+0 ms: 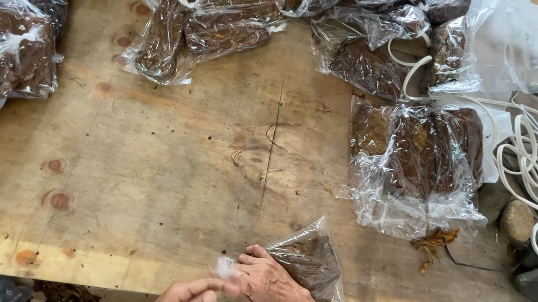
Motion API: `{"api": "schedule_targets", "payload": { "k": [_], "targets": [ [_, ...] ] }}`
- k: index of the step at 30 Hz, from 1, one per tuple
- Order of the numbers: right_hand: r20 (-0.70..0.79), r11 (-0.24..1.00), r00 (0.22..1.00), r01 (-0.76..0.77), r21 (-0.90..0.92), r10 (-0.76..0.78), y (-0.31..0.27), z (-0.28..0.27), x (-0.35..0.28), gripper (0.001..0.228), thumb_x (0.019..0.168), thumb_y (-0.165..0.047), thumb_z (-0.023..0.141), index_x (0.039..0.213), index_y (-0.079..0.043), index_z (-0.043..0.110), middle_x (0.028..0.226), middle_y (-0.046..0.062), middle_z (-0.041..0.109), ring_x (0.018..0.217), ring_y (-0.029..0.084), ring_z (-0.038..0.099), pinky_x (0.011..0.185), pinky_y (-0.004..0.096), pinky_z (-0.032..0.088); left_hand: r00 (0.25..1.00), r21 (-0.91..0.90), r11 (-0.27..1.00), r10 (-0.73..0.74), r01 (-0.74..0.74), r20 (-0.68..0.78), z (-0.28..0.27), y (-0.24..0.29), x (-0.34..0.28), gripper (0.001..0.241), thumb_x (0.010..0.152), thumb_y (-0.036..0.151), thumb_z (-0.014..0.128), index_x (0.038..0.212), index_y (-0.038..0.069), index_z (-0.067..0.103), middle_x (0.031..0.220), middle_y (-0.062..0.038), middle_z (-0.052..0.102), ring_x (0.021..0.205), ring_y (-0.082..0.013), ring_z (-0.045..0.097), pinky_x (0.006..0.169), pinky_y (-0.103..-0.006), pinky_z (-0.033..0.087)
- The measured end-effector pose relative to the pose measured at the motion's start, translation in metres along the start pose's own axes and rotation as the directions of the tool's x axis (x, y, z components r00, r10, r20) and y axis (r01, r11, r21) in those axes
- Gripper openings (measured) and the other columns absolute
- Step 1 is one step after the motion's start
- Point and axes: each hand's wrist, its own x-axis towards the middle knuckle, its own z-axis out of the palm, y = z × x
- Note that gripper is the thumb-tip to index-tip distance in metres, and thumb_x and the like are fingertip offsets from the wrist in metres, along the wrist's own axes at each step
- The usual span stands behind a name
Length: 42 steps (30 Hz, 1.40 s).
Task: Packaging brown fibrous material into plastic bags and sealing them by hand.
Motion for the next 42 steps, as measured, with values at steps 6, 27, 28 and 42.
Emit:
{"api": "schedule_targets", "payload": {
  "k": [6,27,28,42],
  "targets": [
    [0.013,1.000,1.000,-0.007,0.019,0.007,-0.005,-0.003,0.004,0.023,0.113,-0.017,0.044,0.093,-0.005,0.047,0.083,0.009,0.056,0.074,0.031,0.055,0.088,0.046,0.042,0.664,0.914,0.179,0.738,-0.365,0.121,-0.005,-0.038,0.022,0.047,0.107,0.030,0.051,0.150,0.010,0.049,0.139,-0.012,0.061,0.105,-0.0265,0.065,0.081,-0.0429,0.048],
    [-0.256,0.896,0.960,-0.014,-0.445,-0.112,0.008,-0.041,0.014,0.018,0.106,-0.033,0.057,0.099,-0.019,0.066,0.099,0.001,0.051,0.092,0.020,0.047,0.088,0.040,0.037,0.992,-0.551,0.826,0.112,-0.121,-0.051,-0.014,-0.075,0.034,0.047,0.100,0.018,0.057,0.129,-0.016,0.072,0.070,-0.008,0.047,0.065,-0.0188,0.049,0.062,-0.0340,0.044],
    [-0.225,0.830,0.959,0.016,-0.557,-0.170,0.000,-0.059,0.027,0.012,0.107,-0.025,0.058,0.099,-0.021,0.064,0.092,-0.001,0.046,0.082,0.017,0.042,0.081,0.035,0.035,0.981,-0.602,0.774,0.170,-0.194,-0.098,-0.017,-0.081,0.039,0.046,0.097,0.012,0.061,0.127,-0.021,0.070,0.069,-0.011,0.054,0.063,-0.0208,0.052,0.060,-0.0321,0.043],
    [-0.224,0.803,0.824,0.561,0.199,-0.520,-0.077,-0.124,0.072,0.012,0.103,0.000,0.067,0.106,0.007,0.075,0.101,0.019,0.071,0.093,0.026,0.075,0.113,0.053,0.054,0.627,-0.902,-0.068,0.741,0.425,0.240,0.020,-0.065,0.165,0.016,0.100,0.029,0.054,0.093,0.015,0.053,0.090,-0.004,0.059,0.089,-0.0149,0.057,0.079,-0.0354,0.045]
  ]
}}
